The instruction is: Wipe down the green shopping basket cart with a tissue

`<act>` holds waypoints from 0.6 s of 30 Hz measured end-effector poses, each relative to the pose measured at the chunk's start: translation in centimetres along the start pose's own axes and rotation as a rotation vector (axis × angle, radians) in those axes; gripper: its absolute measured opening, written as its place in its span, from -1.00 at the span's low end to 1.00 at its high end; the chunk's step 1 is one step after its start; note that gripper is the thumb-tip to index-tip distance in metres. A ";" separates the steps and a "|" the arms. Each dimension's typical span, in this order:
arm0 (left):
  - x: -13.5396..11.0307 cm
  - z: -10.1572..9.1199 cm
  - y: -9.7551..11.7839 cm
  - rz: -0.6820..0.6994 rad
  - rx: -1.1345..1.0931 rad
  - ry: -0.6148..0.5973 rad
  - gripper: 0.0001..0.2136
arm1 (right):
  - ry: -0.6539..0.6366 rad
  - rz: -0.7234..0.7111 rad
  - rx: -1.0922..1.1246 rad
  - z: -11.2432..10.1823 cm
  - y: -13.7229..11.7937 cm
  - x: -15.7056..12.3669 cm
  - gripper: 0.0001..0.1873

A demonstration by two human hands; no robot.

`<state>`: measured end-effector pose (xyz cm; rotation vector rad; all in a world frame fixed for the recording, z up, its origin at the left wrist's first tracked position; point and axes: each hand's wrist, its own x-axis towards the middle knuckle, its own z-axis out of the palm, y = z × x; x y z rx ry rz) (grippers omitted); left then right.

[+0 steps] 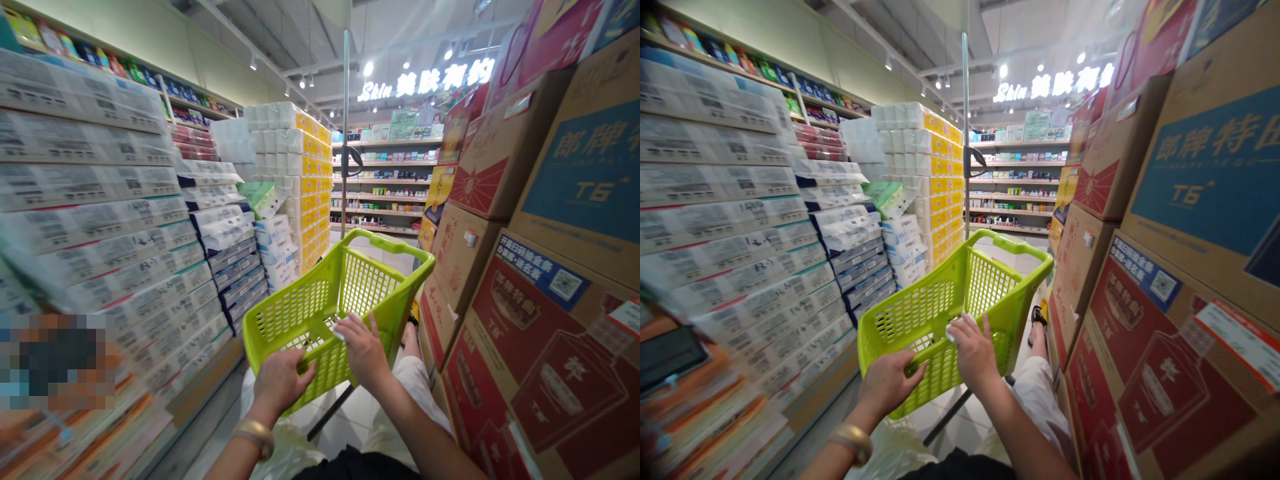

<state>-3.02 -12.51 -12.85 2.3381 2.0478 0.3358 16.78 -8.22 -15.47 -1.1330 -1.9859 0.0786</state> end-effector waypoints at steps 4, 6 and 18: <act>0.0 0.0 0.0 -0.016 0.015 0.002 -0.69 | 0.101 0.115 -0.067 -0.6 0.5 0.6 -0.52; 0.1 0.0 0.0 -0.017 0.014 -0.001 -0.70 | 0.029 0.041 -0.032 0.0 -0.4 0.3 -0.51; 0.1 0.0 -0.1 -0.026 0.002 -0.009 -0.70 | 0.120 0.110 -0.032 -0.2 0.4 0.4 -0.53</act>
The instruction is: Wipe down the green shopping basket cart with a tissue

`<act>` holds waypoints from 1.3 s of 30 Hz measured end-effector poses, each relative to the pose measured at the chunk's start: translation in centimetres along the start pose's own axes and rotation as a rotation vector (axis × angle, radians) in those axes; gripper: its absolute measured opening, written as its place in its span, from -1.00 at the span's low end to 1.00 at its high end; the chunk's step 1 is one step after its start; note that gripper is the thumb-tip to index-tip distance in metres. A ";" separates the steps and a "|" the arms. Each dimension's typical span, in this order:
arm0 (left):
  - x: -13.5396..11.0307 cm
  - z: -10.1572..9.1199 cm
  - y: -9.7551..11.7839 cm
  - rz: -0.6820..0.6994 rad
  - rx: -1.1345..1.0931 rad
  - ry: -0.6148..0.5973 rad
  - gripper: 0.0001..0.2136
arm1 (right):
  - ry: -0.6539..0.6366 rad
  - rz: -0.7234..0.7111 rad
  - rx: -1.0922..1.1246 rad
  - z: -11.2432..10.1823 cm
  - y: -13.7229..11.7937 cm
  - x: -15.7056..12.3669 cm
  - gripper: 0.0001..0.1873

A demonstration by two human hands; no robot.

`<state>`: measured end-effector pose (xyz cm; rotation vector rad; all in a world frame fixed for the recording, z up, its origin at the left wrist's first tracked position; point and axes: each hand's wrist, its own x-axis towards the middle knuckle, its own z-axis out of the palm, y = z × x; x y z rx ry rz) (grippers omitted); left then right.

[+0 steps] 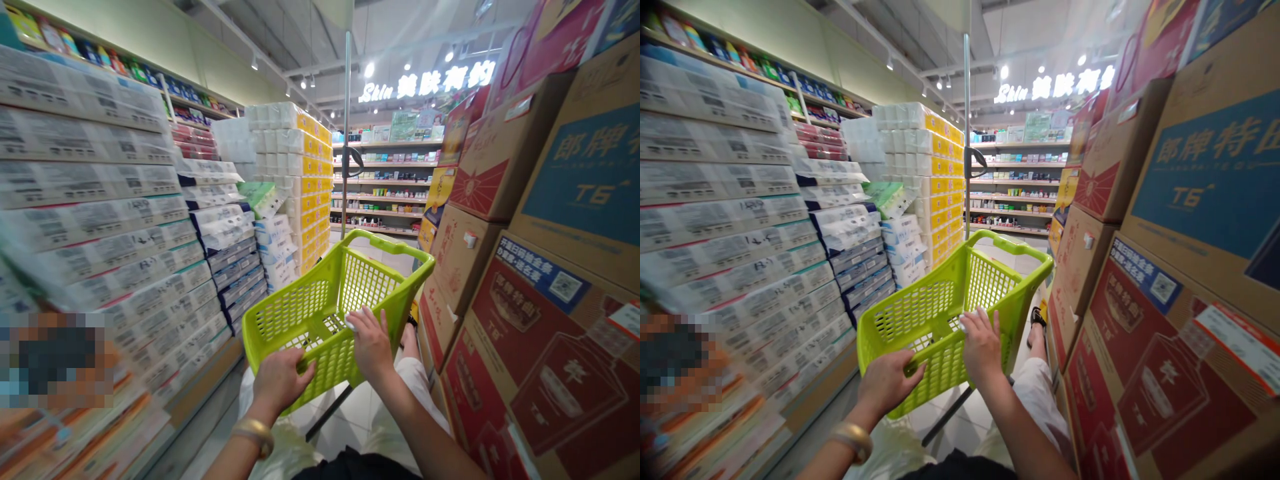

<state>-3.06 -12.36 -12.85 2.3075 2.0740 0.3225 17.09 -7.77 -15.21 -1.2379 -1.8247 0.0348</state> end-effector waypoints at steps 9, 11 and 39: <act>-0.1 0.1 -0.3 -0.002 -0.003 -0.009 -0.70 | -0.070 -0.076 0.004 0.1 -0.2 -0.4 -0.51; 0.0 0.1 -0.2 -0.011 0.006 -0.009 -0.70 | 0.014 0.013 -0.032 -0.3 0.6 0.1 -0.53; 0.2 0.3 -0.4 0.013 0.017 0.002 -0.70 | 0.000 0.001 -0.051 -0.2 0.7 0.4 -0.52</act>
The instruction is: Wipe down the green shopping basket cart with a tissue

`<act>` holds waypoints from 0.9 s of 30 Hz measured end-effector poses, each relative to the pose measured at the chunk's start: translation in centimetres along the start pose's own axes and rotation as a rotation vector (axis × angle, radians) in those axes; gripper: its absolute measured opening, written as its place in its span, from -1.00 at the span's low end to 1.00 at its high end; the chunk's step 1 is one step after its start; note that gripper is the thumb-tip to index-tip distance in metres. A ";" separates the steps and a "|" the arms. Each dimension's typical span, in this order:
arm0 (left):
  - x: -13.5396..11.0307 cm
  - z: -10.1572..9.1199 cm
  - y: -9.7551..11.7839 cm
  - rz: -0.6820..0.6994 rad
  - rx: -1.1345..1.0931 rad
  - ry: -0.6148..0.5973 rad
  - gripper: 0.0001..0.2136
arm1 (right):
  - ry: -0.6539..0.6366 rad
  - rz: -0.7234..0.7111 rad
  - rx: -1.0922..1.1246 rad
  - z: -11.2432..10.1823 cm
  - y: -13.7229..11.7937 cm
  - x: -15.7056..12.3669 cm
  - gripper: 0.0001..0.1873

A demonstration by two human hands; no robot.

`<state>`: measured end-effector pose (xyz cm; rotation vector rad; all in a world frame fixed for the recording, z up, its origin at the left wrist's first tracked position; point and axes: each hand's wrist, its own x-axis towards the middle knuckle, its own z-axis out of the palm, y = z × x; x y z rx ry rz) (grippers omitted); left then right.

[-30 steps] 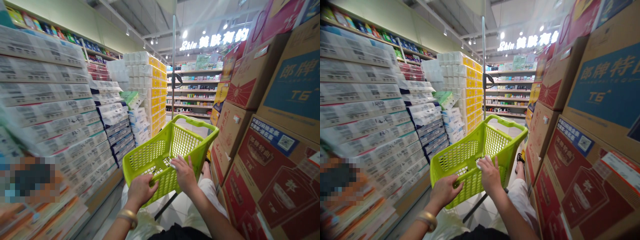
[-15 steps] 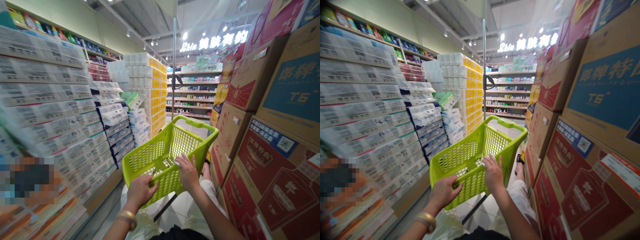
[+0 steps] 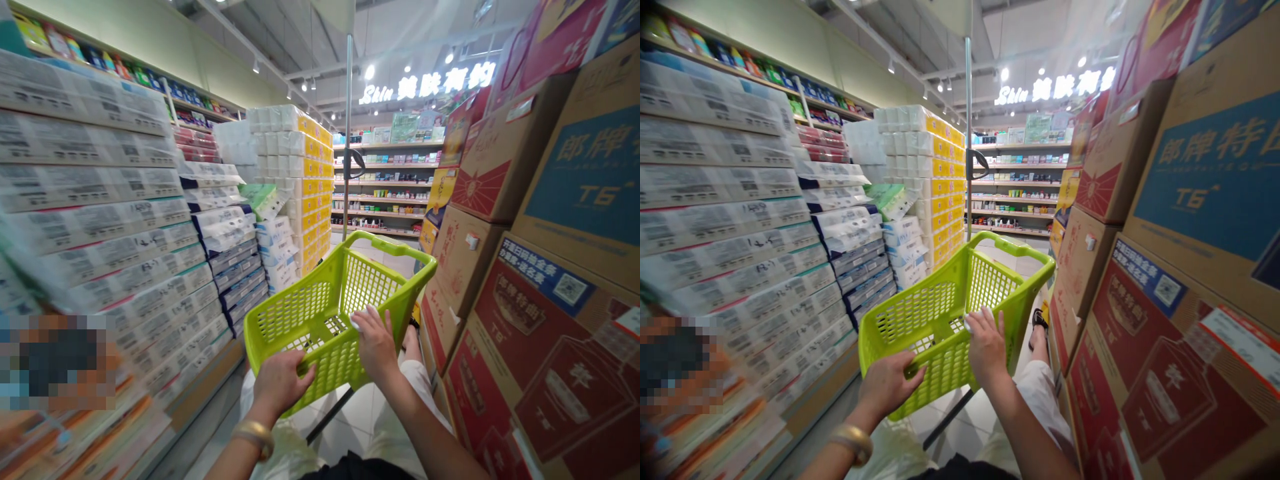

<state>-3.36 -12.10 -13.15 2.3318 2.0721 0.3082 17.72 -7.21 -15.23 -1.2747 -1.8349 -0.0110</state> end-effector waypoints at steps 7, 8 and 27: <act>0.0 0.2 -0.2 0.010 -0.016 -0.004 -0.73 | -0.135 -0.209 0.092 1.2 -1.3 -1.0 -0.47; 0.0 0.2 -0.3 0.009 -0.018 -0.006 -0.73 | -0.101 -0.164 0.068 0.9 -0.9 -0.7 -0.49; 0.0 0.0 0.0 -0.019 -0.021 -0.009 -0.73 | -0.062 -0.071 0.052 0.5 -0.4 -0.3 -0.52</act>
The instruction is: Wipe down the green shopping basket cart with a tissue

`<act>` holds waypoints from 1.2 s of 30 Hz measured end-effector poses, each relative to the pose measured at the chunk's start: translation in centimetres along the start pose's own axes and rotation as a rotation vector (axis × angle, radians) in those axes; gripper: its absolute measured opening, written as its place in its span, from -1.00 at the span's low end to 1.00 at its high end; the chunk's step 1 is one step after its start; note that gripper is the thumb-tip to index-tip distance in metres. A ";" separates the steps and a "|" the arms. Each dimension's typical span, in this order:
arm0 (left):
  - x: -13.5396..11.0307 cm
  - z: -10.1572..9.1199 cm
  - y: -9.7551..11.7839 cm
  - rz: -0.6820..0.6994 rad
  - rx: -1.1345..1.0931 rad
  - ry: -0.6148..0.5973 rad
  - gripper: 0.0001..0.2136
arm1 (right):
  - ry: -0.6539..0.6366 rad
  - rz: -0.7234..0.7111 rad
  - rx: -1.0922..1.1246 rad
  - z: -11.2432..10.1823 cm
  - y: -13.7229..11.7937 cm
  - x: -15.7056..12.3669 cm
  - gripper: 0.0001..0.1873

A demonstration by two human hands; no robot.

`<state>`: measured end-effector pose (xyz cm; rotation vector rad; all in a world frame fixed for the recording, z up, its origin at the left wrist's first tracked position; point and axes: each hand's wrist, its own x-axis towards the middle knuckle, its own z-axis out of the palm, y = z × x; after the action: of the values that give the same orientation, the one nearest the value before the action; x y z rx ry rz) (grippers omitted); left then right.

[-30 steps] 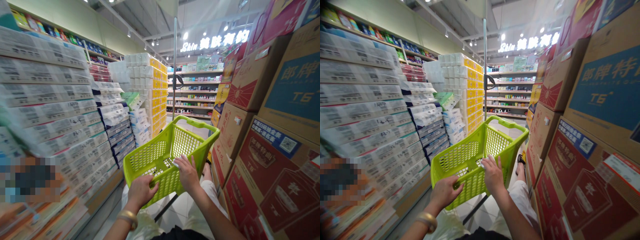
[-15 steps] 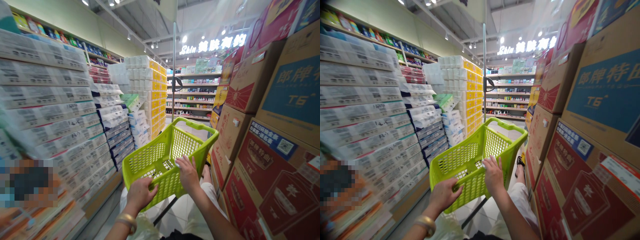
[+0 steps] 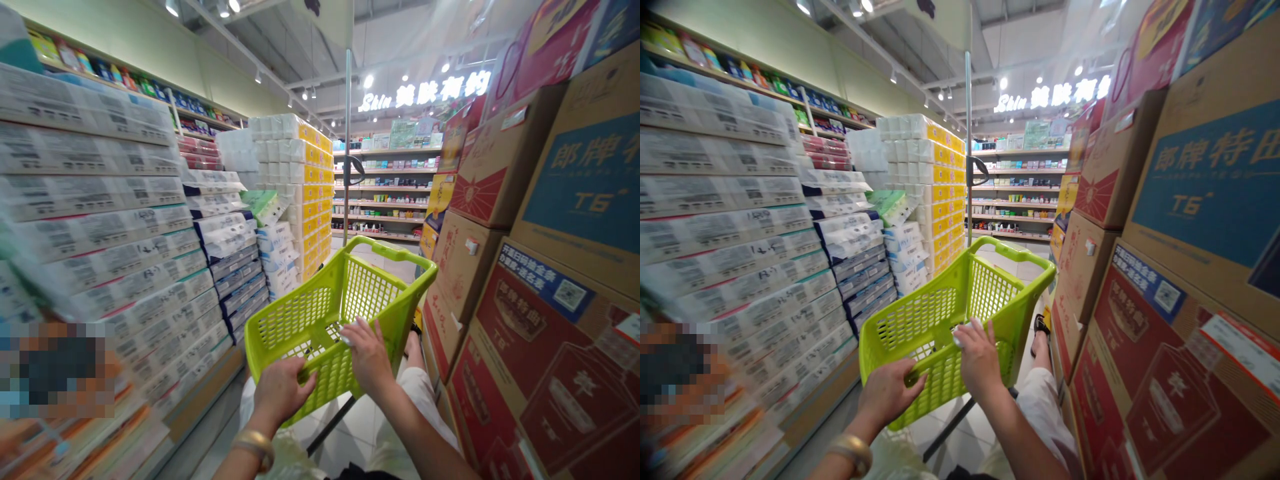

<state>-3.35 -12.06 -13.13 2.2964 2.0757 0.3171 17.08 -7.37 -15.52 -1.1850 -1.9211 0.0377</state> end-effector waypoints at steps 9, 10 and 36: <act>0.0 0.0 -0.1 0.007 0.009 -0.003 -0.73 | 0.072 0.078 -0.065 -0.7 1.0 0.4 -0.53; 0.0 0.0 0.0 0.004 0.010 -0.003 -0.73 | 0.067 0.079 -0.068 -0.7 0.8 0.4 -0.54; 0.3 0.1 -0.3 -0.002 -0.015 -0.015 -0.74 | 0.036 0.082 -0.063 -0.9 0.7 0.9 -0.53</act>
<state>-3.55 -11.73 -13.22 2.2813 2.0608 0.3131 17.99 -6.69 -14.70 -1.2977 -1.8540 -0.0005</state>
